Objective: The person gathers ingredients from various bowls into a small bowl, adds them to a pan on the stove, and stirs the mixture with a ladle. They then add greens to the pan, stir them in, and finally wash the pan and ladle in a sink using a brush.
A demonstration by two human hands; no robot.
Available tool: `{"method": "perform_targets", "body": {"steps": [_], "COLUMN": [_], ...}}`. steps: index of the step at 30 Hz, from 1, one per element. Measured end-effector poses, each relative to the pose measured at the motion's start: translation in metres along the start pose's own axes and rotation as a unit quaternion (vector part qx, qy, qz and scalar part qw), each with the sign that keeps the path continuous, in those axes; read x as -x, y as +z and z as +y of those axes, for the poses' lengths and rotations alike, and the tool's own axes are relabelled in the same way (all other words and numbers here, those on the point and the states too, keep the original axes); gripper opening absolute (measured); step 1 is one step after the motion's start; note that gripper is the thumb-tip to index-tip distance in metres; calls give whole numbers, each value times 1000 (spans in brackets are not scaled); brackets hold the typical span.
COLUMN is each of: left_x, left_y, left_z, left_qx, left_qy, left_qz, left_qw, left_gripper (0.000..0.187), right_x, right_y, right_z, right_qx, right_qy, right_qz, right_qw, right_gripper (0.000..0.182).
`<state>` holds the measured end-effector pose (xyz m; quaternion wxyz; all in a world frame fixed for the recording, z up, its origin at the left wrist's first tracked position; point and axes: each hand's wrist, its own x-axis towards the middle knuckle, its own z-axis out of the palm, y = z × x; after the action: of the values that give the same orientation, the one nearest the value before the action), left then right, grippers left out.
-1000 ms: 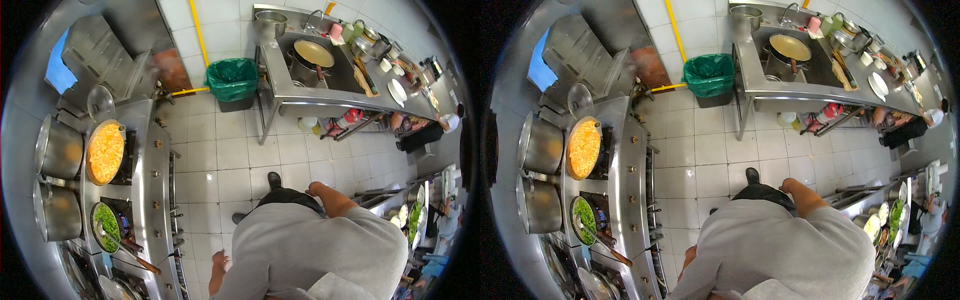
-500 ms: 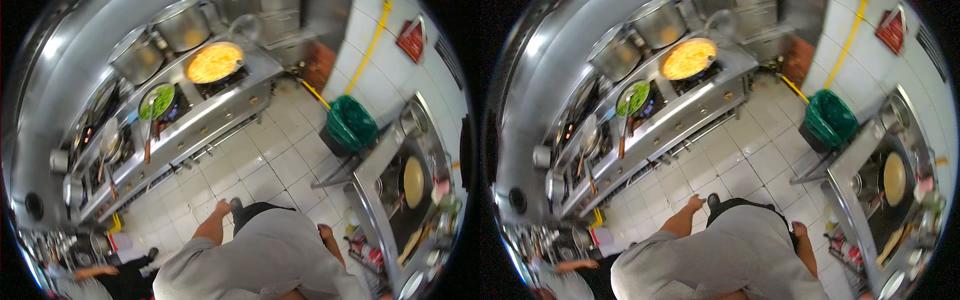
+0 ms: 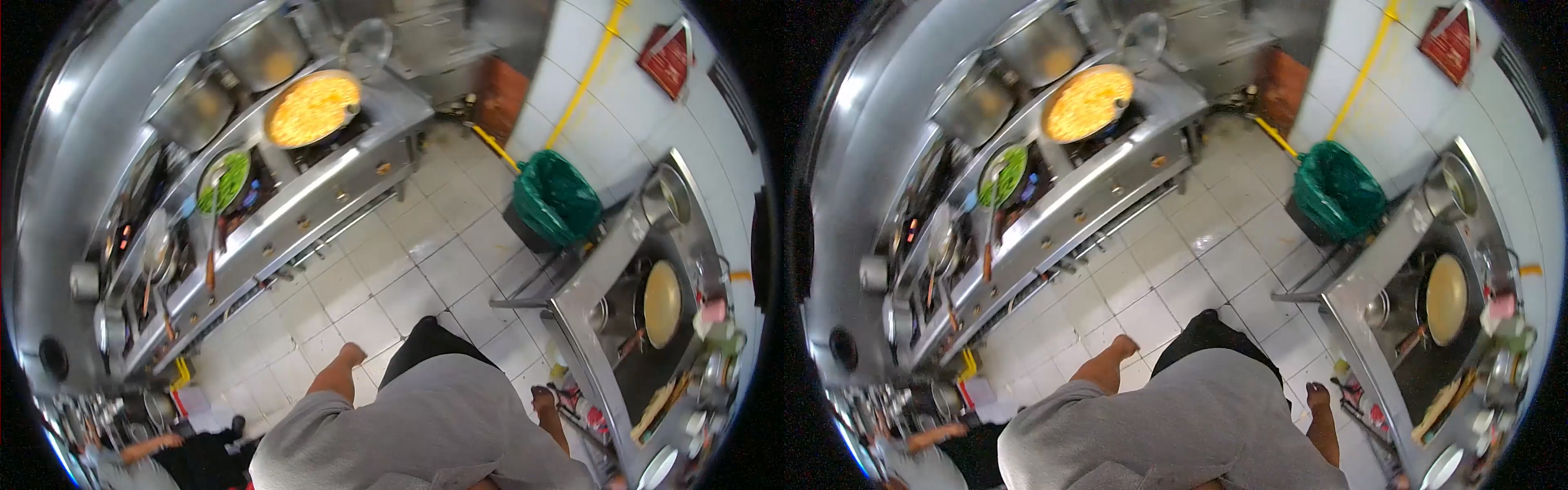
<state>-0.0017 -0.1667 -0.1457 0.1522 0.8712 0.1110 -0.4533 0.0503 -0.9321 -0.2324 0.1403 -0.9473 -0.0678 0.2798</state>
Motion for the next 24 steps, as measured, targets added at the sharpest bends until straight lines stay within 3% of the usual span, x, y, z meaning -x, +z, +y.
{"method": "perform_targets", "body": {"steps": [1,2,3,4,6,7,8,9,11,13,14,16,18,20,22,23,24], "left_x": [-5,-4,-10,-29,-90,-109,-127,-139,-66,7,46,75,84,87,73,79,86], "left_y": [-12,-29,-43,-51,-66,-95,-126,-151,-243,-313,-326,-331,-314,-267,-206,-185,-168], "left_z": [3,12,19,22,32,51,79,114,243,364,425,519,608,699,769,792,812], "left_qx": [25,46,62,29,-155,-199,-43,123,374,408,452,454,514,520,549,544,542], "left_qy": [-46,-94,-144,-130,0,33,22,17,231,365,378,406,463,446,335,332,243], "left_qz": [-58,-115,-170,-173,10,8,134,241,318,300,311,285,116,-34,-224,-229,-366], "left_qw": [997,988,973,976,988,979,990,962,840,781,746,740,713,728,732,736,717], "left_gripper": [43,42,41,41,39,39,38,39,41,37,36,34,36,41,41,41,36], "right_x": [27,25,40,46,56,63,69,70,73,91,98,122,146,175,207,224,239], "right_y": [-89,-84,-142,-152,-176,-200,-232,-240,-266,-334,-360,-400,-433,-447,-450,-444,-440], "right_z": [-113,-108,-182,-197,-220,-238,-256,-257,-245,-243,-233,-195,-148,-83,-24,-2,21], "right_qx": [-127,-105,-181,-190,-131,-137,-175,-212,-213,-195,-190,-185,-135,-85,-60,-58,-54], "right_qy": [157,102,191,166,114,117,105,95,6,-46,-61,-70,-24,52,141,210,274], "right_qz": [29,-6,35,63,86,98,103,152,215,225,268,317,465,555,619,618,614], "right_qw": [979,989,964,966,981,979,973,961,953,954,943,928,874,826,770,756,738], "right_gripper": [55,59,64,67,69,65,58,51,35,31,29,27,25,26,29,32,35]}}
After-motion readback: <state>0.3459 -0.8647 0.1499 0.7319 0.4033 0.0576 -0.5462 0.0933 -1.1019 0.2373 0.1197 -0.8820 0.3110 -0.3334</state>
